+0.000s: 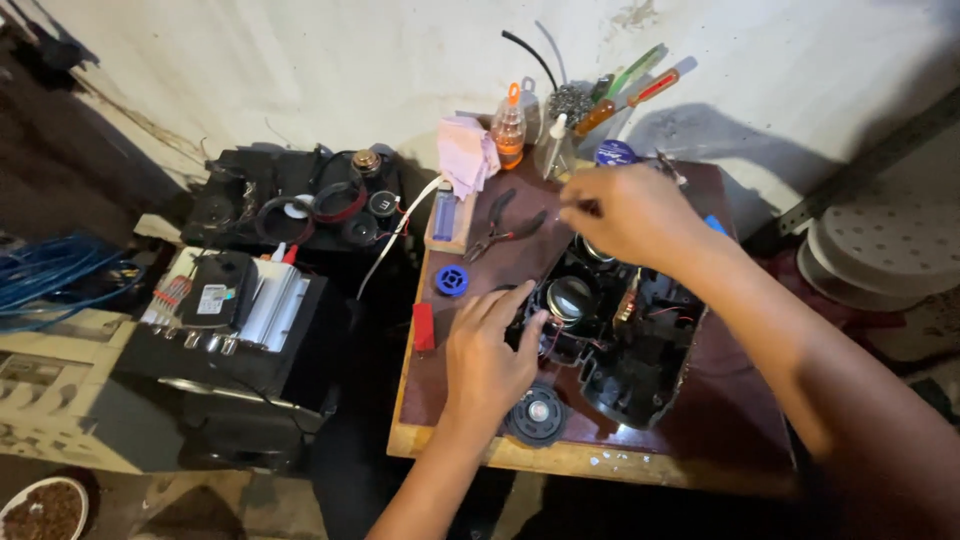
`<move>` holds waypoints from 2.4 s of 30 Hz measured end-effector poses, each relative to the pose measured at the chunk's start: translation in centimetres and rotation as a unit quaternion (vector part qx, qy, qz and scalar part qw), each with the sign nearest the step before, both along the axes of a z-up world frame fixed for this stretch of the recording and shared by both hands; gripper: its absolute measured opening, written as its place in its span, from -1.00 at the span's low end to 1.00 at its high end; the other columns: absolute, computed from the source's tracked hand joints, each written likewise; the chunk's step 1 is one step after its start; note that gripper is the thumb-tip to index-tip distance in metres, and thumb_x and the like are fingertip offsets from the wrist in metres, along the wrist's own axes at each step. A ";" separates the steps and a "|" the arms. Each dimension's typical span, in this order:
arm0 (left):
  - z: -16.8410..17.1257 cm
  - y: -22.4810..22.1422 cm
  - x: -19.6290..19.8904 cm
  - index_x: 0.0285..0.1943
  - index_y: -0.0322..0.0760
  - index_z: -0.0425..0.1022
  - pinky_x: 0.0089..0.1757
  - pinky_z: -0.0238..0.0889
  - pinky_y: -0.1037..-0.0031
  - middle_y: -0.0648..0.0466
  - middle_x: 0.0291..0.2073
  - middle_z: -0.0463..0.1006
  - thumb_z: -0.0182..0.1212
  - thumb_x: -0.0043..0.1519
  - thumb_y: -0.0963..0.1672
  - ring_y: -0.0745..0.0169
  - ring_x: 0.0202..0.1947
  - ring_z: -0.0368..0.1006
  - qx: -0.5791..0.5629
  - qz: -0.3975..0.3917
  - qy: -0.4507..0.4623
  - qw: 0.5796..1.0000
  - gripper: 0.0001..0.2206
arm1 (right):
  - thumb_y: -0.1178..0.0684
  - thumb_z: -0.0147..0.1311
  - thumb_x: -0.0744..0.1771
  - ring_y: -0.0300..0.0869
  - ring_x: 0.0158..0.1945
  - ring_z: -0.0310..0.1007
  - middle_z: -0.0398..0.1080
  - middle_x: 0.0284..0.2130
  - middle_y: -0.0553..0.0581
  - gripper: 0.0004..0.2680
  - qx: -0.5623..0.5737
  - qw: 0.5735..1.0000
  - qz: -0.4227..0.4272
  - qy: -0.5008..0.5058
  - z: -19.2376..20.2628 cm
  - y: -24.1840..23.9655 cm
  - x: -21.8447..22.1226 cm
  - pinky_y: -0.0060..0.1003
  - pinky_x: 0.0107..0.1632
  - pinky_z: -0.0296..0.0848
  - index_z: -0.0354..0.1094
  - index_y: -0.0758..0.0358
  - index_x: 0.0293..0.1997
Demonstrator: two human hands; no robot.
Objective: Disassembling a portable speaker to access and remove internal components like drivers and circuit boards.
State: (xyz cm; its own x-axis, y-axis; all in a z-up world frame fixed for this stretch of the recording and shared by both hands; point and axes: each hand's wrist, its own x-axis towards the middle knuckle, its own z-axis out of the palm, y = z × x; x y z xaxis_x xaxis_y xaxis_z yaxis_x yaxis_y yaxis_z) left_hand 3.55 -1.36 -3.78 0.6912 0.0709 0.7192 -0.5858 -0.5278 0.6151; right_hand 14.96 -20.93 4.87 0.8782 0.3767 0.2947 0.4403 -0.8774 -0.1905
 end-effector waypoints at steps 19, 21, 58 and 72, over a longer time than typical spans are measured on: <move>0.7 0.2 -0.5 0.03 -0.22 0.64 -0.30 0.41 0.34 0.06 -0.31 0.64 0.36 0.17 -0.15 0.07 -0.33 0.55 0.024 0.006 0.038 0.999 -0.76 | 0.27 0.18 0.18 0.28 0.15 0.40 0.31 0.12 0.31 -0.50 -0.297 0.932 0.127 0.167 -4.0 7.1 6.3 0.17 0.06 0.52 0.22 0.19 0.27; 0.8 0.2 -0.6 0.04 -0.27 0.64 -0.29 0.40 0.32 -0.01 -0.30 0.63 0.38 0.10 -0.20 -0.01 -0.33 0.54 0.006 -0.010 0.032 0.999 -0.70 | 0.26 0.16 0.18 0.24 0.08 0.47 0.35 0.12 0.34 -0.47 -0.313 0.929 0.117 0.161 -3.2 7.4 5.5 0.17 -0.04 0.55 0.19 0.22 0.33; 0.4 0.4 -0.9 0.22 -0.38 0.48 0.00 0.40 0.19 -0.01 -0.05 0.56 0.28 0.17 -0.17 -0.02 -0.03 0.45 0.034 -0.059 0.131 0.989 -0.59 | -0.44 -0.23 0.30 -0.07 0.52 0.17 0.48 0.12 0.02 -0.62 -0.246 0.920 -0.043 0.301 6.6 -2.9 -9.2 0.26 0.16 0.56 0.42 -0.47 0.17; 0.9 0.8 -1.0 0.23 -0.34 0.45 -0.10 0.33 0.22 -0.03 -0.11 0.51 0.22 0.21 -0.13 -0.05 -0.10 0.41 0.046 -0.077 0.144 0.986 -0.61 | -0.43 0.02 0.34 -0.17 -0.21 0.39 0.31 -0.31 -0.08 -0.71 -0.433 0.879 0.149 -0.135 5.4 0.8 -9.1 -0.32 -0.43 0.45 0.45 -0.13 -0.32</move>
